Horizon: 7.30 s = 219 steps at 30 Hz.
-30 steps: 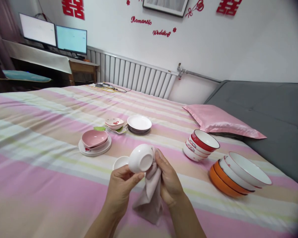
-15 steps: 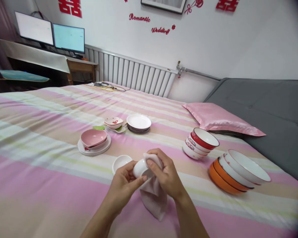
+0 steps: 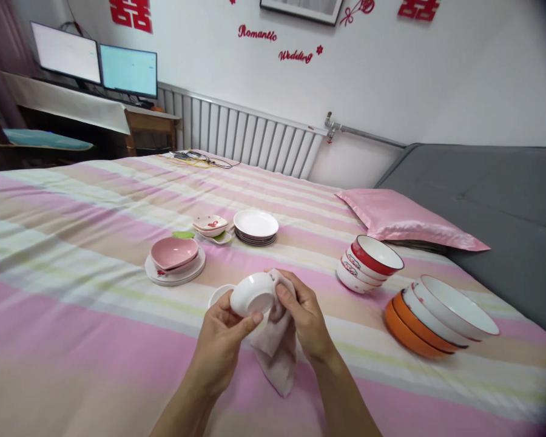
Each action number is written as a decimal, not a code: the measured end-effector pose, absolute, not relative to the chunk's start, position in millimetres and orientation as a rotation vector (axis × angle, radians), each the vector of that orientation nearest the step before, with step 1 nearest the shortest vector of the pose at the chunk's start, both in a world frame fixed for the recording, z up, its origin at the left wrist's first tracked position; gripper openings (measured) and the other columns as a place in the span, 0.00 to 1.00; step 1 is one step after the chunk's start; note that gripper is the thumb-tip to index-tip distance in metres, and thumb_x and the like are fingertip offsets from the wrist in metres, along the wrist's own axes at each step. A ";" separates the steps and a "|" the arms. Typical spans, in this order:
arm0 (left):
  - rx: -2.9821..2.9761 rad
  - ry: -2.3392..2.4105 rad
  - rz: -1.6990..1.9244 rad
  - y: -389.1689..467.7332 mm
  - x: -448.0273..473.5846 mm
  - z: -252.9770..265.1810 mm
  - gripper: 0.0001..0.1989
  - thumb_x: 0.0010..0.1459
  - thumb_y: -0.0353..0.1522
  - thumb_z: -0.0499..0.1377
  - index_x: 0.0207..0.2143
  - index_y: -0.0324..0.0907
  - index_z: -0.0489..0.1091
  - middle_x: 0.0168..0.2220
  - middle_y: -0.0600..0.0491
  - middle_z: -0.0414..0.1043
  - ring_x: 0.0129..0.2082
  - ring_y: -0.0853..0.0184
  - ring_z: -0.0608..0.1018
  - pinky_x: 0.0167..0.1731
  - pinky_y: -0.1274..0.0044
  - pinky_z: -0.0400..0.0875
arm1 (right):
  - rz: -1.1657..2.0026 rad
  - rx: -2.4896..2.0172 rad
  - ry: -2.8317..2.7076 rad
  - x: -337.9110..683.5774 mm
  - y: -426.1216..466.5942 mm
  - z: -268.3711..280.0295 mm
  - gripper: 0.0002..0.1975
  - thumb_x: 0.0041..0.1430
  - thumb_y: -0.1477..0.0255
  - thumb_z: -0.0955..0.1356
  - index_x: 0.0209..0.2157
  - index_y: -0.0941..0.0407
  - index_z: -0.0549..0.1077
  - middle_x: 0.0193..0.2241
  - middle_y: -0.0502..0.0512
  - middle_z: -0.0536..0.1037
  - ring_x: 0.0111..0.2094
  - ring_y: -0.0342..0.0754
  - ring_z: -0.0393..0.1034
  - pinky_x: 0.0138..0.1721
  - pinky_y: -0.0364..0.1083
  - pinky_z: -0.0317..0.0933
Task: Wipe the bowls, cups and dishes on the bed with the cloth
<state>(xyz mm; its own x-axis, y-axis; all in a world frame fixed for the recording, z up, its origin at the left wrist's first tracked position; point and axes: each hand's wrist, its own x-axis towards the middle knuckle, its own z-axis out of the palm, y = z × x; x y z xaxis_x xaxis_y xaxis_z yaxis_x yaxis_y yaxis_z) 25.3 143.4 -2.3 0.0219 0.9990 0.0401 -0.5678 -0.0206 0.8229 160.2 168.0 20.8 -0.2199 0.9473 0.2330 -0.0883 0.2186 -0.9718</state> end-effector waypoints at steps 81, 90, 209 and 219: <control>1.120 0.845 1.298 140.8 23.1 -1.8 0.12 0.60 0.39 0.52 0.29 0.42 0.67 0.29 0.58 0.62 0.32 0.72 0.68 0.38 0.79 0.68 | 0.516 -1.005 -1.521 145.7 162.4 14.6 0.08 0.57 0.72 0.66 0.38 0.52 0.76 0.43 0.55 0.71 0.46 0.48 0.66 0.48 0.48 0.61; 0.773 0.712 1.335 142.9 18.6 2.1 0.14 0.61 0.40 0.51 0.44 0.45 0.69 0.45 0.53 0.70 0.46 0.65 0.70 0.46 0.71 0.69 | 0.525 -1.047 -1.434 150.2 163.3 16.3 0.09 0.55 0.72 0.68 0.39 0.55 0.71 0.37 0.52 0.74 0.38 0.46 0.69 0.41 0.45 0.64; 0.947 0.592 1.290 144.5 13.0 -4.5 0.20 0.58 0.36 0.56 0.53 0.48 0.67 0.56 0.49 0.65 0.58 0.56 0.63 0.53 0.71 0.60 | 0.134 -0.897 -2.006 156.6 160.4 22.6 0.14 0.51 0.84 0.64 0.37 0.56 0.74 0.36 0.56 0.71 0.39 0.48 0.63 0.39 0.46 0.61; 0.941 0.737 1.465 145.4 13.2 -5.9 0.25 0.53 0.35 0.61 0.54 0.50 0.62 0.58 0.51 0.61 0.59 0.57 0.61 0.53 0.72 0.61 | 1.257 -0.876 -1.910 177.3 159.4 32.1 0.14 0.52 0.71 0.60 0.17 0.59 0.69 0.18 0.50 0.67 0.21 0.41 0.60 0.25 0.41 0.53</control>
<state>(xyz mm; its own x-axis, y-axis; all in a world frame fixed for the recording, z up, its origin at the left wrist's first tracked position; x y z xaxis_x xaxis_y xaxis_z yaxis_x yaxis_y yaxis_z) 13.2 145.4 -5.9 0.0115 0.9905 0.1372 -0.4805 -0.1149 0.8694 177.3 159.4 32.1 -0.5425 0.8220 0.1733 0.1658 0.3071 -0.9371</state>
